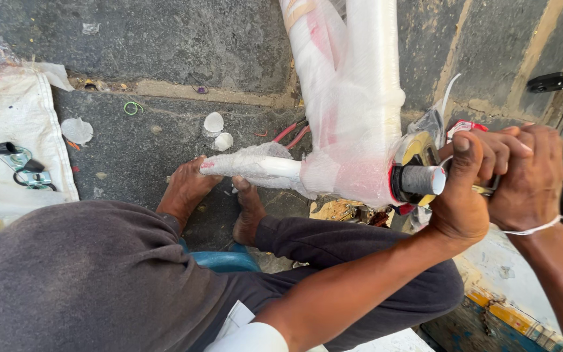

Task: The person uses pliers to loosen and remove parts from a bicycle fork and then wraps sections of the fork with white material by hand.

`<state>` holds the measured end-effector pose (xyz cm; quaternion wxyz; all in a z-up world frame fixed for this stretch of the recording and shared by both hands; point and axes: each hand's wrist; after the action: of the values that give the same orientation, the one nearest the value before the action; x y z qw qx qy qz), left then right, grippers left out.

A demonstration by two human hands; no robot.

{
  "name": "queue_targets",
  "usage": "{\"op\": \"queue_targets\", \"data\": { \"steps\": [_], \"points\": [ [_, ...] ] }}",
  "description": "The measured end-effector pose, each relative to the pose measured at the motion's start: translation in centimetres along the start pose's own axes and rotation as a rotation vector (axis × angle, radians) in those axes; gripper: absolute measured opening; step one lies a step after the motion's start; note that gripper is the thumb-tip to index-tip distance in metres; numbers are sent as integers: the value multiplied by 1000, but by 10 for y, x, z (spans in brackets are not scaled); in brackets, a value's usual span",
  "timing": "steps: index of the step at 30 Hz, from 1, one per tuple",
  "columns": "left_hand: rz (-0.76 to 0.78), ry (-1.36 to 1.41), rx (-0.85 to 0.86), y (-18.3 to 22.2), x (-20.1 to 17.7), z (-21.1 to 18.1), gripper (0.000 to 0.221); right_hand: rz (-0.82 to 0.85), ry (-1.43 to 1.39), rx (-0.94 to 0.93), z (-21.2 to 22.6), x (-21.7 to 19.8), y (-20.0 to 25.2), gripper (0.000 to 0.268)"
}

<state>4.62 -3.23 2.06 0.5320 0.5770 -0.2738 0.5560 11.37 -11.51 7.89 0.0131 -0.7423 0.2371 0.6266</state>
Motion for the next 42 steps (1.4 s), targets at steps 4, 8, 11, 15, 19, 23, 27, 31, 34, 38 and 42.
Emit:
{"op": "queue_targets", "data": {
  "steps": [4,8,11,15,19,23,27,31,34,38,42],
  "points": [
    [7,46,28,0,-2,14,71,44,32,-53,-7,-7,12,34],
    [-45,-28,0,1,-5,15,68,110,15,-40,-9,1,15,26],
    [-62,-81,22,1,-7,10,66,115,10,-56,-7,7,15,24],
    [-61,-86,21,4,-5,9,64,137,39,-48,-6,6,22,23],
    [-68,-109,-12,5,-5,5,67,136,54,-55,-4,8,27,25],
    [-60,-83,-26,11,-5,5,67,165,69,-11,-1,8,42,26],
    [-73,-82,-47,16,-5,2,67,233,99,81,7,10,49,25],
    [-95,-58,-104,21,-4,-3,65,189,41,116,25,4,48,23],
    [-145,-79,-144,25,1,-11,61,154,-4,155,45,-6,43,26],
    [-136,19,-204,32,3,-15,64,157,-29,234,67,-18,48,29],
    [-259,11,-323,37,6,-22,60,184,-29,331,90,-24,53,32]
  ]
}}
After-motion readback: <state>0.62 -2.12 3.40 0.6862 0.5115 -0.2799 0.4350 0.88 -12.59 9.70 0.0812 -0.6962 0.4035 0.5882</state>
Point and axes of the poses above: each hand's wrist, its own y-axis away from the middle knuckle, its own x-axis out of the palm, z = x × y, and after that the axes turned 13 degrees about -x, right-handed
